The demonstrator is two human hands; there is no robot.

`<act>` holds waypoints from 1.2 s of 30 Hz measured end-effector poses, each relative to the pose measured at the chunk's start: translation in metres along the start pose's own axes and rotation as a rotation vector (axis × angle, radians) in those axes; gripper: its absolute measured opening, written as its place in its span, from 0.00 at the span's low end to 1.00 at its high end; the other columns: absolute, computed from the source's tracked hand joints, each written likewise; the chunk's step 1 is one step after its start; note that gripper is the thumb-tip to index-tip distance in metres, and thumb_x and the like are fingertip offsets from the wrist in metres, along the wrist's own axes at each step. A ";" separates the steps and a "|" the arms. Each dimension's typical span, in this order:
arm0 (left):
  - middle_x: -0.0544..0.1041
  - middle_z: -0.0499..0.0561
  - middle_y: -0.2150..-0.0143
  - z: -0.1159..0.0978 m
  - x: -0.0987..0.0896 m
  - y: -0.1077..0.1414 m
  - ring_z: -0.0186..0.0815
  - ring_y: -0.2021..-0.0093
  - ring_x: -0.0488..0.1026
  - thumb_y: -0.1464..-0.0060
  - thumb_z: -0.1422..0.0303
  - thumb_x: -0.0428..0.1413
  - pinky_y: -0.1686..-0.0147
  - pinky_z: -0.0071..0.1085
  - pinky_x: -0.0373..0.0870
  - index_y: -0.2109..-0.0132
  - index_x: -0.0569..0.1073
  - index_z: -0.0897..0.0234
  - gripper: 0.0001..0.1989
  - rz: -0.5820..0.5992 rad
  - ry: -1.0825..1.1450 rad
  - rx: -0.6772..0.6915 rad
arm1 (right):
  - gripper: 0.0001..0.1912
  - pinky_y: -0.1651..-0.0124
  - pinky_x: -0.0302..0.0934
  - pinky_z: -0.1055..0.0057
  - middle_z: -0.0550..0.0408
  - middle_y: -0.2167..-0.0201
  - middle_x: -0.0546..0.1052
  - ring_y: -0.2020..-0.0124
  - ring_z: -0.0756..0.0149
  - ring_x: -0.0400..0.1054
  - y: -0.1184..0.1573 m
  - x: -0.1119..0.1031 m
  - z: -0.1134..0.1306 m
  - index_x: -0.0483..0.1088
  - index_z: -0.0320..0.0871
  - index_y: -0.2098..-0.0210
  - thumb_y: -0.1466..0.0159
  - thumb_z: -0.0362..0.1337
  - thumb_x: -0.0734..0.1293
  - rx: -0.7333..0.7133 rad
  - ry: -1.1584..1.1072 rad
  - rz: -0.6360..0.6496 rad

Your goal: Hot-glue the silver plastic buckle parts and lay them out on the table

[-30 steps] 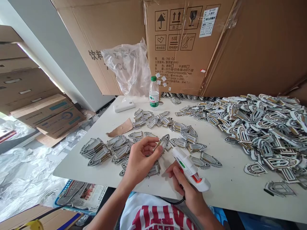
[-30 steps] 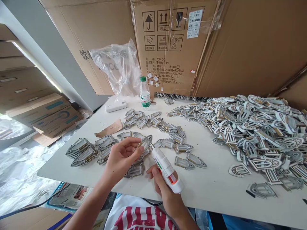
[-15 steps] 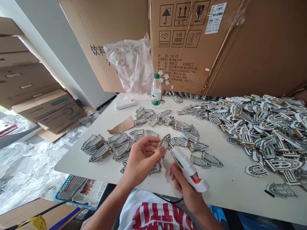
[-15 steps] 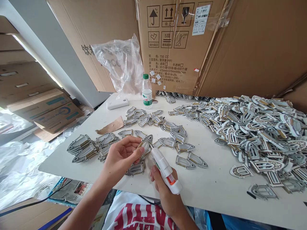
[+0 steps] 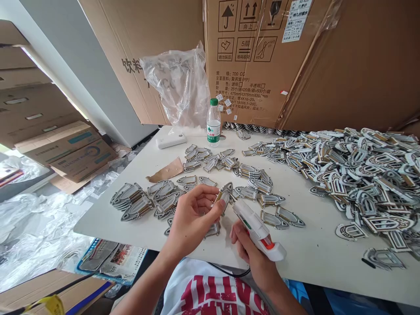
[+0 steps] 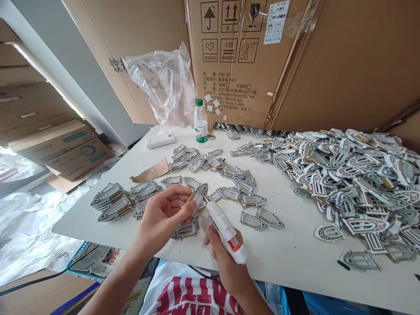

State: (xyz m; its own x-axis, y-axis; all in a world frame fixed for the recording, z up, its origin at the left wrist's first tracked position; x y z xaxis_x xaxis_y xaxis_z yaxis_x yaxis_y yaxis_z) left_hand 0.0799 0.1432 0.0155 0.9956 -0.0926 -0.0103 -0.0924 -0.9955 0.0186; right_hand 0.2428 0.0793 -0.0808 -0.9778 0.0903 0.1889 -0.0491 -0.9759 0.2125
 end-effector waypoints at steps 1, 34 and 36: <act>0.78 0.48 0.71 0.000 -0.001 0.000 0.32 0.72 0.76 0.40 0.62 0.69 0.73 0.26 0.78 0.54 0.81 0.64 0.12 -0.006 -0.017 0.016 | 0.29 0.75 0.45 0.70 0.64 0.82 0.60 0.80 0.73 0.46 0.000 0.000 0.000 0.76 0.43 0.70 0.32 0.63 0.75 0.000 0.003 0.007; 0.84 0.49 0.63 0.000 -0.023 -0.016 0.41 0.62 0.86 0.34 0.58 0.67 0.62 0.32 0.83 0.52 0.80 0.60 0.12 -0.029 -0.115 0.104 | 0.22 0.76 0.40 0.70 0.60 0.71 0.71 0.81 0.78 0.45 -0.002 0.004 0.003 0.82 0.43 0.55 0.28 0.58 0.74 -0.008 -0.134 0.207; 0.85 0.52 0.59 0.000 -0.025 -0.015 0.43 0.57 0.87 0.35 0.57 0.67 0.61 0.32 0.83 0.55 0.81 0.61 0.12 -0.024 -0.056 0.089 | 0.23 0.76 0.40 0.71 0.59 0.71 0.71 0.81 0.78 0.45 -0.001 0.004 0.002 0.82 0.43 0.57 0.28 0.58 0.73 -0.014 -0.128 0.200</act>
State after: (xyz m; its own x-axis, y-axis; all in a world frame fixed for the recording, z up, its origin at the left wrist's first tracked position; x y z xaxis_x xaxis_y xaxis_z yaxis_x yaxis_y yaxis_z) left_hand 0.0566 0.1608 0.0159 0.9956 -0.0673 -0.0658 -0.0719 -0.9949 -0.0709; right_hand 0.2397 0.0810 -0.0784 -0.9345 -0.0815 0.3466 0.1394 -0.9795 0.1455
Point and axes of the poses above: each hand's wrist, its own y-axis away from the middle knuckle, its own x-axis out of the palm, z = x × y, the point moved 8 cm from there along -y, towards the middle knuckle
